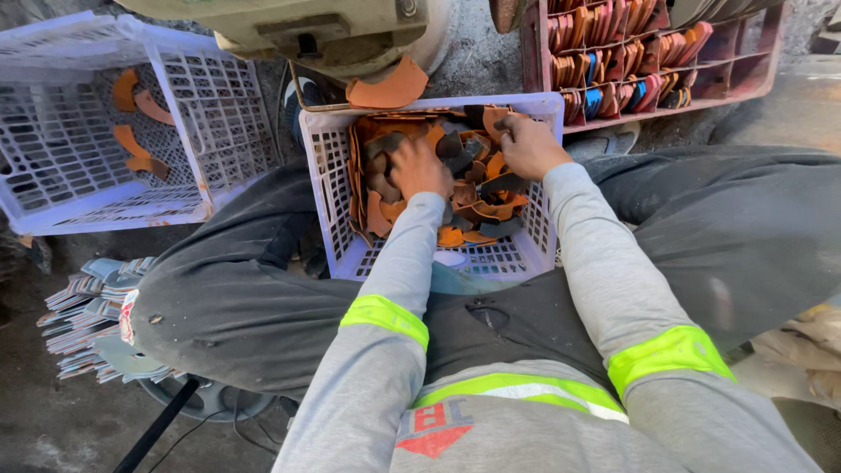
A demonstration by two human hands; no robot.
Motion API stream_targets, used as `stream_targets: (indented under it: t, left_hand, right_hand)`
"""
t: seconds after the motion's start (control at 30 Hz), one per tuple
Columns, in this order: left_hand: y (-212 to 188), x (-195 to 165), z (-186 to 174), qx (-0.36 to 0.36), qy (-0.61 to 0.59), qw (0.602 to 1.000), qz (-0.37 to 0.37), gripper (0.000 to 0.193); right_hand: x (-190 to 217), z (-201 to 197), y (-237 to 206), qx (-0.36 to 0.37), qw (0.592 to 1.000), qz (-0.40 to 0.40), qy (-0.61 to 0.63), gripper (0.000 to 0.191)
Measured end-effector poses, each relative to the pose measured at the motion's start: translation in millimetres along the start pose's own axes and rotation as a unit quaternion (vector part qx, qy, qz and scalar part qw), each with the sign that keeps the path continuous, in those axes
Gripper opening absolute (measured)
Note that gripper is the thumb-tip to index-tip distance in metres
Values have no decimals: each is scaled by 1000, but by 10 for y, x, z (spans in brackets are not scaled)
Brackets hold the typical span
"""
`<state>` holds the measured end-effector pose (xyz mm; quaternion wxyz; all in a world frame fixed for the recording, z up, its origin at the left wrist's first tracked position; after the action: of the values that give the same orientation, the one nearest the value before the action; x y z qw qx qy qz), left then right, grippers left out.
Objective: The person sits on the floor and sorts orange sandpaper pieces from a white basket, placing them into a red crate. The person handles the pieces by hand, picking them up and arranging them in the crate.
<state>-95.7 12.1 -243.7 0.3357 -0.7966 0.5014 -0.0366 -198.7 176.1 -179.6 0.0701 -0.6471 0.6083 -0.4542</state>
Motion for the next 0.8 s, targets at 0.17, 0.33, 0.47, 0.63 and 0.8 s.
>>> stream_targets:
  t: [0.17,0.33,0.47,0.63,0.8]
  left_hand:
    - [22,-474,221,38,-178,979,88,34]
    - [-4,-576,297,13,-180,971,156,31]
    - [270,-170,181,-12,-339,938,71,28]
    - [470,471,-319,-93,-408,905,69,25]
    - [453,405,-196,-20,-453,890,52,26]
  right_hand:
    - [-40,-71,85,-15,998,-19,52,35]
    - [-92,-85,71,-20,999,-16,31,33]
    - [-118,-90,67,-19,999,-28,30,35]
    - [-99,-27,56,-7,998,-51,25,35]
    - [-130,12,26,-1,999,-25,20,36]
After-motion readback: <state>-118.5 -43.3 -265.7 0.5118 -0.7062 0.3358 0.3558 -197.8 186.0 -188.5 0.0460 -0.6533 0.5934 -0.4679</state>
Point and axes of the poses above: each hand's wrist, its own y-axis towards the middle knuckle, its own z-axis out of the palm, x = y × z, the point moved 10 cm from there along y, towards the middle knuckle, and after that the axes turned 9 degrees about z, right-handed, at the moved point
